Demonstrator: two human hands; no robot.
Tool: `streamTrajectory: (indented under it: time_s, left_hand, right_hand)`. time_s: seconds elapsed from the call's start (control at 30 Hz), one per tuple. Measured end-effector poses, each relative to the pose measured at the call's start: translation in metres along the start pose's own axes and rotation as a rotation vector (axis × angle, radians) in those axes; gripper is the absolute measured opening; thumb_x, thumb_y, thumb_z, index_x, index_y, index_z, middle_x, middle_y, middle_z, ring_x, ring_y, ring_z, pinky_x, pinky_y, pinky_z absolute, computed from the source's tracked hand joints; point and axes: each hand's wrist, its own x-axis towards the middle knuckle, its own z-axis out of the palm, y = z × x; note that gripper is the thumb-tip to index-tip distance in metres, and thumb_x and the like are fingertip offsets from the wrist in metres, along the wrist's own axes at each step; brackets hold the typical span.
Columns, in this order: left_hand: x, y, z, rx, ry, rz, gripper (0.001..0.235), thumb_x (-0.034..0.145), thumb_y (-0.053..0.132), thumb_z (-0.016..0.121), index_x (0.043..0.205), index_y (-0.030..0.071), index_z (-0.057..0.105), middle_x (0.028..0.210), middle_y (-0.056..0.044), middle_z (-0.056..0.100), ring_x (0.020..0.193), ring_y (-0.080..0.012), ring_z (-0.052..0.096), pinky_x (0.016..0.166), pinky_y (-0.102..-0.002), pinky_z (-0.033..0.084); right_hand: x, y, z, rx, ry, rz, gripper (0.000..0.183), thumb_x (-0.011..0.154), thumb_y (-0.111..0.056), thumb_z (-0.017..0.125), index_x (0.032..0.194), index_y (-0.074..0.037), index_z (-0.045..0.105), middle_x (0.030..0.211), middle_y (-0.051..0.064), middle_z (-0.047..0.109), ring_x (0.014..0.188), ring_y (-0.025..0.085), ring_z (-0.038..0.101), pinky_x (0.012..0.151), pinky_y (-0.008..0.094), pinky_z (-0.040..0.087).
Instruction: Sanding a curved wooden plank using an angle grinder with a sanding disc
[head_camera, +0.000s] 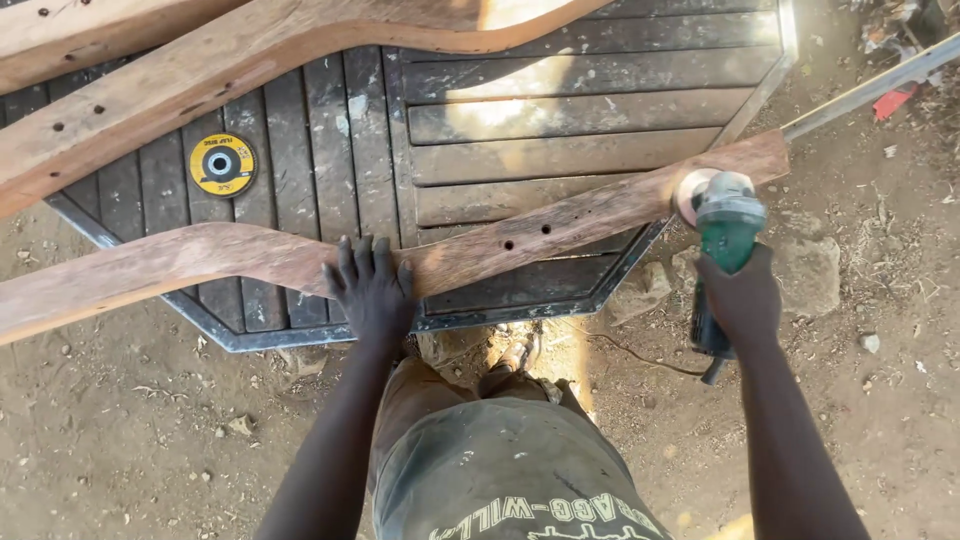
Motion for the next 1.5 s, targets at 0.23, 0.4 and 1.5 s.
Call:
streamTrajectory:
  time_s: [0.23,0.4,1.5]
  left_hand:
    - [0.009,-0.039,-0.045,-0.461,-0.191,0.018,0.056,0.094,0.025,0.063,0.147,0.014,0.051,0.157,-0.012,0.047,0.153,-0.0377,0.030,0.122,-0.065,0.019]
    - [0.020,-0.149,-0.073,-0.160,-0.316,0.030,0.100,0.072,0.049,0.086,0.156,0.014,0.043,0.170,-0.015,0.028,0.158,-0.0385,0.018,0.126,-0.062,0.015]
    - [0.100,-0.311,-0.087,0.289,-0.479,0.069,0.100,0.052,0.041,0.099,0.138,0.016,0.054,0.125,-0.017,0.057,0.119,-0.0419,0.051,0.104,-0.053,0.039]
  right_hand:
    - [-0.072,-0.073,0.050,0.004,-0.078,-0.019,0.074,0.087,-0.055,0.071,0.135,-0.010,0.038,0.117,0.034,0.065,0.115,0.056,0.062,0.099,0.067,0.046]
    - [-0.193,-0.181,0.119,0.033,-0.217,-0.154,0.079,0.085,-0.048,0.072,0.145,-0.008,0.040,0.131,0.030,0.061,0.124,0.052,0.058,0.106,0.066,0.045]
    - [-0.248,-0.162,0.146,-0.045,-0.434,-0.282,0.089,0.082,-0.054,0.069,0.155,-0.015,0.035,0.136,0.024,0.061,0.120,0.050,0.063,0.105,0.066,0.047]
